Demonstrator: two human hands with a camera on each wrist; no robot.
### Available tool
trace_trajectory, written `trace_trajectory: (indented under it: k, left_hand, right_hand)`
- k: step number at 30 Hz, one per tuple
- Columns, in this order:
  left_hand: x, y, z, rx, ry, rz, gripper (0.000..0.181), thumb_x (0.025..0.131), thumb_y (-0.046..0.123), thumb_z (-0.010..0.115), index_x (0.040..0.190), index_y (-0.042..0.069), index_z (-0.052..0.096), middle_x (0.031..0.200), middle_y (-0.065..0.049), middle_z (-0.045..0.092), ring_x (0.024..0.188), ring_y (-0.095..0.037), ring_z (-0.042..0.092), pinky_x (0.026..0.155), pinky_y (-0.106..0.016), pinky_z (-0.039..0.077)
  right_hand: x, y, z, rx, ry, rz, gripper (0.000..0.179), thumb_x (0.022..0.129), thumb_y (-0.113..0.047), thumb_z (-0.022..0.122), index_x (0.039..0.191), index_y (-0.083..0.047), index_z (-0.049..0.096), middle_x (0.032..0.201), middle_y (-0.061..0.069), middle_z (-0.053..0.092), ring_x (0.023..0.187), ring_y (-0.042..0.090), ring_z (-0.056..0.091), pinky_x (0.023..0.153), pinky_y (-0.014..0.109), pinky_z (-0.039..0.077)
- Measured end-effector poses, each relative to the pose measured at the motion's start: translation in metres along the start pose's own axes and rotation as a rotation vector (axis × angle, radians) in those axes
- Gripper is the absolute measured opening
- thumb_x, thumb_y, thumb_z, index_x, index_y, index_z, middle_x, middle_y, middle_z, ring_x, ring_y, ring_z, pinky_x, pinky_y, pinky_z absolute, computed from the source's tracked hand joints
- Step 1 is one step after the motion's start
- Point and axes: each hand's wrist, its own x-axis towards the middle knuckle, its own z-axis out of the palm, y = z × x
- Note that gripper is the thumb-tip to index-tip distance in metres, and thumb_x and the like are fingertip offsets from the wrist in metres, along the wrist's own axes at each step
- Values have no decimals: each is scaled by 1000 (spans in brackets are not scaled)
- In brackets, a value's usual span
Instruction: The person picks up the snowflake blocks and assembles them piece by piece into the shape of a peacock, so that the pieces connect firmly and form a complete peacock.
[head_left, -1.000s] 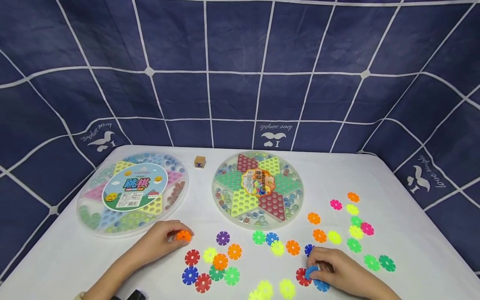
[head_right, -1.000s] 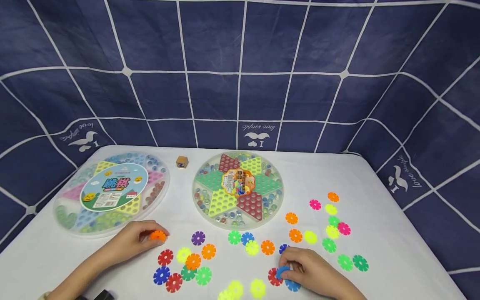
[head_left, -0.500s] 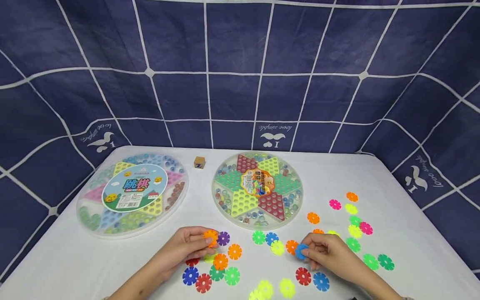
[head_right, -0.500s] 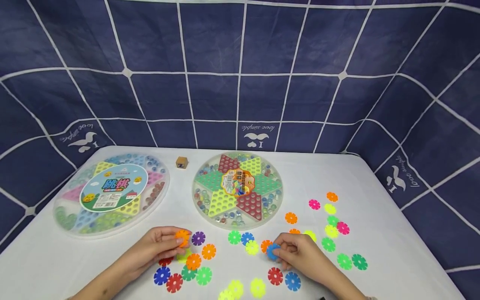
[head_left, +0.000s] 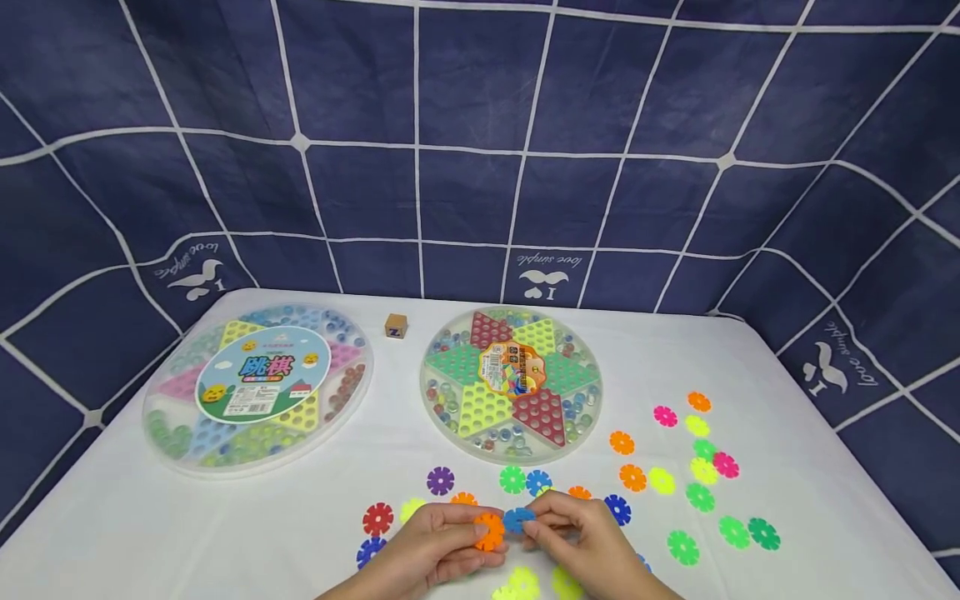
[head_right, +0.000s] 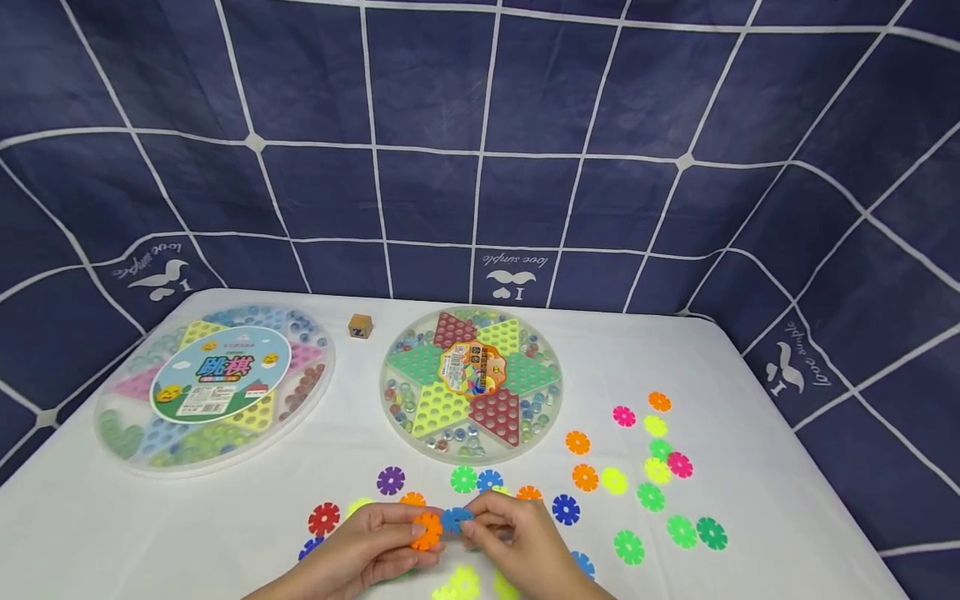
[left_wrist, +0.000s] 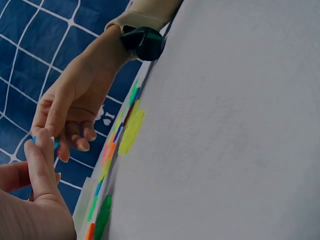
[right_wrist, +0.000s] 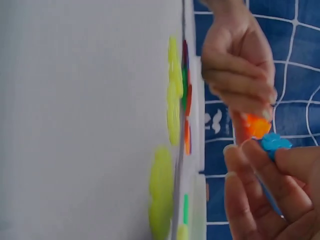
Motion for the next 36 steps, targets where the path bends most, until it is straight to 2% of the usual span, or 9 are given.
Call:
trace_trajectory:
  k: [6, 12, 16, 20, 23, 25, 27, 32, 36]
  left_hand:
    - [-2, -3, 1, -29, 29, 3, 42, 95, 11, 54, 128, -13, 46, 107, -23, 63, 92, -20, 65, 78, -20, 50]
    - [-3, -9, 6, -40, 91, -6, 38, 94, 8, 54, 127, -11, 49, 107, -23, 63, 90, -19, 65, 76, -17, 49]
    - [-3, -14, 11, -24, 138, -28, 34, 95, 6, 53, 126, -9, 52, 107, -20, 64, 90, -20, 66, 77, -17, 49]
    - [-3, -15, 12, -34, 135, -14, 35, 95, 6, 53, 127, -10, 51, 109, -20, 63, 92, -21, 65, 78, -17, 49]
    - [-2, -14, 9, -64, 83, 20, 38, 95, 7, 53, 128, -11, 48, 110, -22, 62, 93, -21, 65, 78, -17, 49]
    - [-2, -14, 6, -82, 53, 33, 40, 94, 7, 54, 129, -12, 47, 109, -22, 62, 93, -21, 65, 79, -20, 49]
    - [-1, -13, 3, -84, 53, 43, 40, 94, 7, 54, 129, -11, 46, 108, -22, 63, 93, -22, 65, 81, -23, 49]
    - [2, -11, -3, -67, 127, 64, 35, 95, 6, 54, 126, -9, 51, 109, -19, 63, 91, -24, 65, 83, -29, 50]
    - [2, -10, -5, -50, 134, 79, 28, 94, 5, 56, 119, -6, 55, 103, -15, 65, 85, -20, 66, 80, -27, 52]
  right_hand:
    - [-1, 6, 5, -13, -43, -20, 7, 91, -6, 59, 96, -4, 64, 85, 4, 70, 76, 18, 67, 67, 31, 56]
    - [-2, 5, 9, -180, -67, -138, 9, 92, -4, 59, 96, -7, 67, 86, -2, 68, 75, 9, 64, 65, 24, 55]
    - [-3, -1, 11, -256, -77, -99, 11, 94, -14, 57, 96, -11, 68, 88, -9, 67, 74, 2, 60, 67, 22, 54]
    - [-4, 1, 15, -245, -34, -105, 11, 94, -11, 57, 95, -10, 68, 90, -7, 67, 76, 4, 61, 68, 22, 54]
    - [-4, 4, 16, -184, 1, -115, 10, 92, -8, 59, 96, -8, 68, 89, -1, 68, 75, 7, 63, 64, 25, 55]
    - [-3, 6, 11, -127, -16, -59, 13, 91, -11, 62, 101, -6, 68, 92, 1, 69, 75, 8, 63, 61, 25, 55]
    - [-2, 6, 0, -147, -9, 16, 18, 88, -18, 66, 103, -8, 68, 91, -1, 69, 70, 7, 61, 56, 24, 53]
    - [2, 12, -39, -457, 54, 193, 22, 78, -25, 77, 96, -18, 67, 81, -9, 56, 61, 5, 46, 51, 19, 43]
    - [3, 20, -53, -545, 19, 239, 27, 75, -28, 79, 96, -17, 65, 77, -6, 47, 59, 6, 41, 50, 19, 39]
